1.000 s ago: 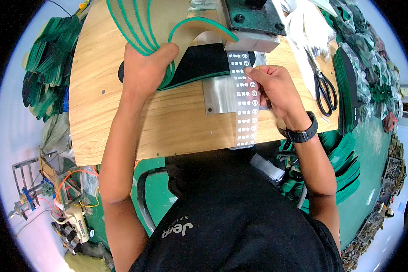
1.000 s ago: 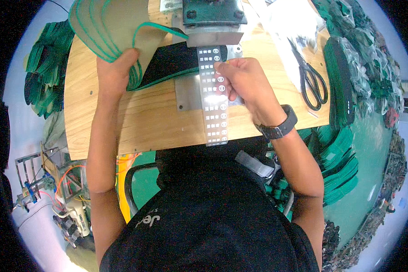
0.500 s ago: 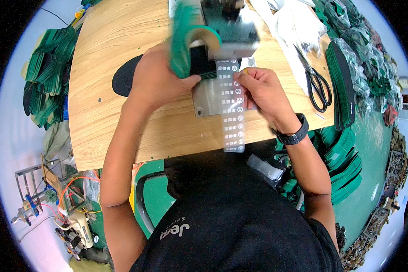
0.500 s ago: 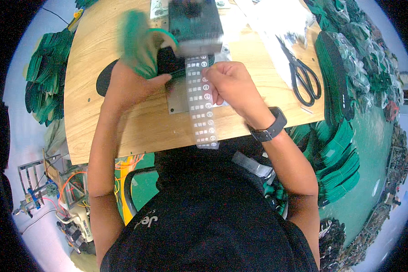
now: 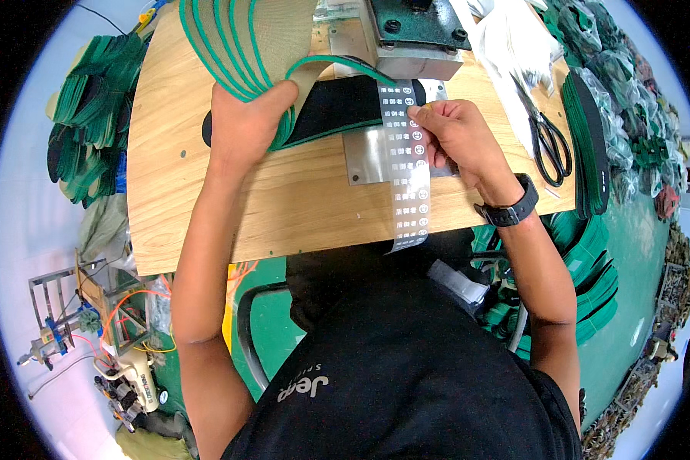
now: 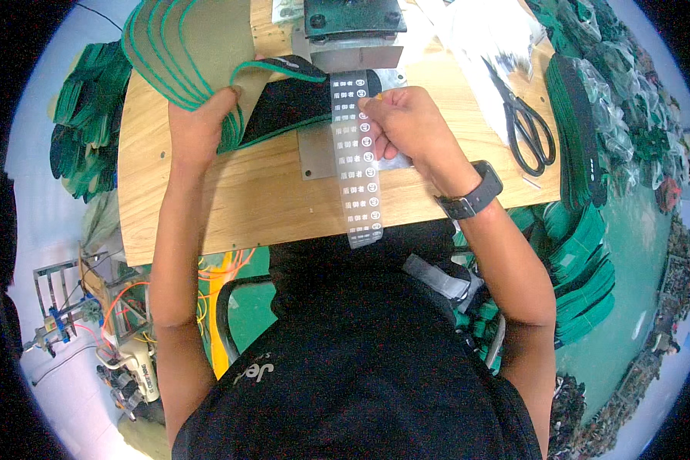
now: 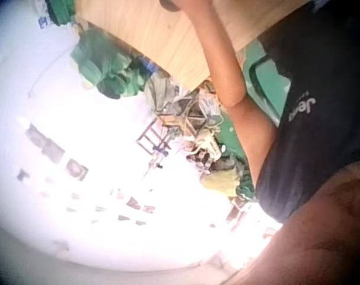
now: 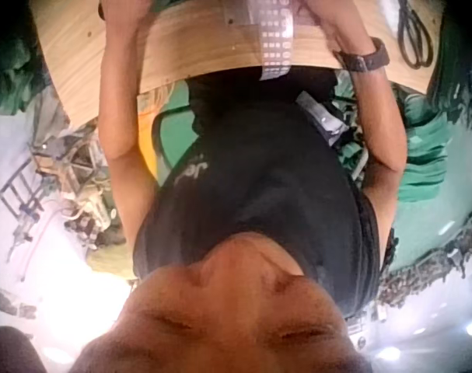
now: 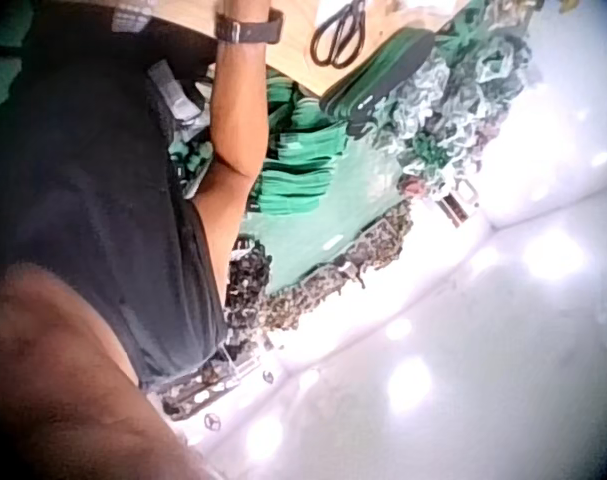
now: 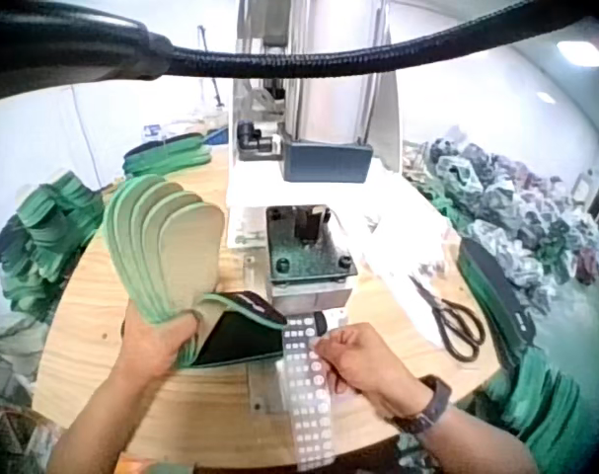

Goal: The person prepares shoe insoles by handling a stack of green and black components, placing them individually under a machine press, and using scissors to cut circular labels from a strip.

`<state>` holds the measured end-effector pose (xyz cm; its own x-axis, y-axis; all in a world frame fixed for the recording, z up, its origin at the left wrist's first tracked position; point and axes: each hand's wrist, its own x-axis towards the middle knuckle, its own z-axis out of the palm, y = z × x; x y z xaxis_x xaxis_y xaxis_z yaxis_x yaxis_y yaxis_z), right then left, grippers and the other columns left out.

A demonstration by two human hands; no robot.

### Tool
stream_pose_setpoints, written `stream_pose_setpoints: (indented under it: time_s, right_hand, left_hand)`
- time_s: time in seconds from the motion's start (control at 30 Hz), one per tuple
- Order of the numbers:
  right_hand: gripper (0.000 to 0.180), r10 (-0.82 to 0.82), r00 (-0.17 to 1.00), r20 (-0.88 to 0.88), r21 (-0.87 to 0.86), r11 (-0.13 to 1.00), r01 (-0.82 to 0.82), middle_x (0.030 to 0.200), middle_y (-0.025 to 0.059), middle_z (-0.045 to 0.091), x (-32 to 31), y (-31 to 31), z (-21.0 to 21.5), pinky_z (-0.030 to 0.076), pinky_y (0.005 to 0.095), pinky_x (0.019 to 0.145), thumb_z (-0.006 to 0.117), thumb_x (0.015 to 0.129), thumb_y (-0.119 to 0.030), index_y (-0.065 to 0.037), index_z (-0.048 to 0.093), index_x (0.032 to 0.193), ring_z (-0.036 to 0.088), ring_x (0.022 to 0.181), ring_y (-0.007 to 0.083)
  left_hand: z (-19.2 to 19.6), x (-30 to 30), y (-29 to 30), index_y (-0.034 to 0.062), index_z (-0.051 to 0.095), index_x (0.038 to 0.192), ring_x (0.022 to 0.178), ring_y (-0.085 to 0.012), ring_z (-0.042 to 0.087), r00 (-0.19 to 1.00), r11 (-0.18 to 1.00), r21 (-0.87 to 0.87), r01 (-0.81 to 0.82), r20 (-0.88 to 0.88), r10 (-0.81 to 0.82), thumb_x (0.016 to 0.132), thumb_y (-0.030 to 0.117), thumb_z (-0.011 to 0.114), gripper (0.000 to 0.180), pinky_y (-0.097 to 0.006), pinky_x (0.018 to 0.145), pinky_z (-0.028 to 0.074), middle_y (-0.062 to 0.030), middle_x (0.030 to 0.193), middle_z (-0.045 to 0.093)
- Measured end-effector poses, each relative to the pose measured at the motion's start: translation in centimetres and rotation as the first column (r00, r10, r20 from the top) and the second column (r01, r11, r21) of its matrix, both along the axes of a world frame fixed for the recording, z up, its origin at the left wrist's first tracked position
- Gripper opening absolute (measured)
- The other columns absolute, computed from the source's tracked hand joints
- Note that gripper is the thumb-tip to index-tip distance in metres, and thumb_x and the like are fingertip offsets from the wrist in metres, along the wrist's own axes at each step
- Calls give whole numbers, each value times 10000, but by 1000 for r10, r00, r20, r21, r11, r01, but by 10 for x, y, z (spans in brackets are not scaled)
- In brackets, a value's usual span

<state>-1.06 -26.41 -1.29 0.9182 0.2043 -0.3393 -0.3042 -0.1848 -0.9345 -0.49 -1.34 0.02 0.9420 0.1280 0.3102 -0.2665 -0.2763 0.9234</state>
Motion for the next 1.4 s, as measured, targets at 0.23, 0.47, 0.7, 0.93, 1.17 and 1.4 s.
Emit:
stream_pose_setpoints:
  time_s: [0.23,0.47,0.7,0.93,1.17,1.4]
  right_hand:
    - [310,13,1000,-17,-4,1000,-13,562,56,597,1,-3,-1,397,206,387,603,904,-227,-32,579,664,550,436,105]
    - [294,-4,999,-43,-32,999,3,572,28,606,1,-2,-5,379,174,357,598,930,-221,-38,606,701,530,410,68]
    - [312,-37,998,-51,-36,999,35,569,28,602,-5,-1,1,385,182,367,590,934,-242,-38,599,698,529,415,72]
    - [290,8,998,64,62,998,-12,582,17,592,-15,-7,-4,395,178,395,580,936,-235,-40,596,722,520,438,71]
    - [273,-220,975,-31,205,954,221,603,22,584,-22,-22,-4,410,187,415,580,937,-237,-37,590,752,506,443,79]
    - [327,82,997,-14,-107,991,-83,577,63,613,-3,-5,1,422,214,406,568,924,-235,-17,613,684,566,446,106]
  left_hand:
    - [2,-1,-2,-23,610,784,662,-123,550,1000,998,57,-12,9,11,689,86,615,145,-285,641,463,-46,696,599]
    - [1,-3,-4,8,641,858,703,-160,590,999,984,178,-7,-39,14,706,123,635,190,-298,691,482,-83,754,645]
    - [2,-1,-14,89,531,1250,871,-253,626,982,874,451,182,-130,-137,669,183,750,628,-347,811,490,-127,971,655]
    - [0,2,-20,89,459,1307,929,-383,599,983,715,686,137,-8,-181,616,248,763,772,-441,827,484,-198,955,632]
    - [4,0,-10,49,632,1019,759,-325,637,985,868,475,145,-150,-82,671,179,696,378,-370,715,505,-152,821,661]
    - [-1,-2,7,-31,625,815,667,-112,558,999,998,47,-36,15,35,702,95,630,169,-282,635,470,-39,714,615]
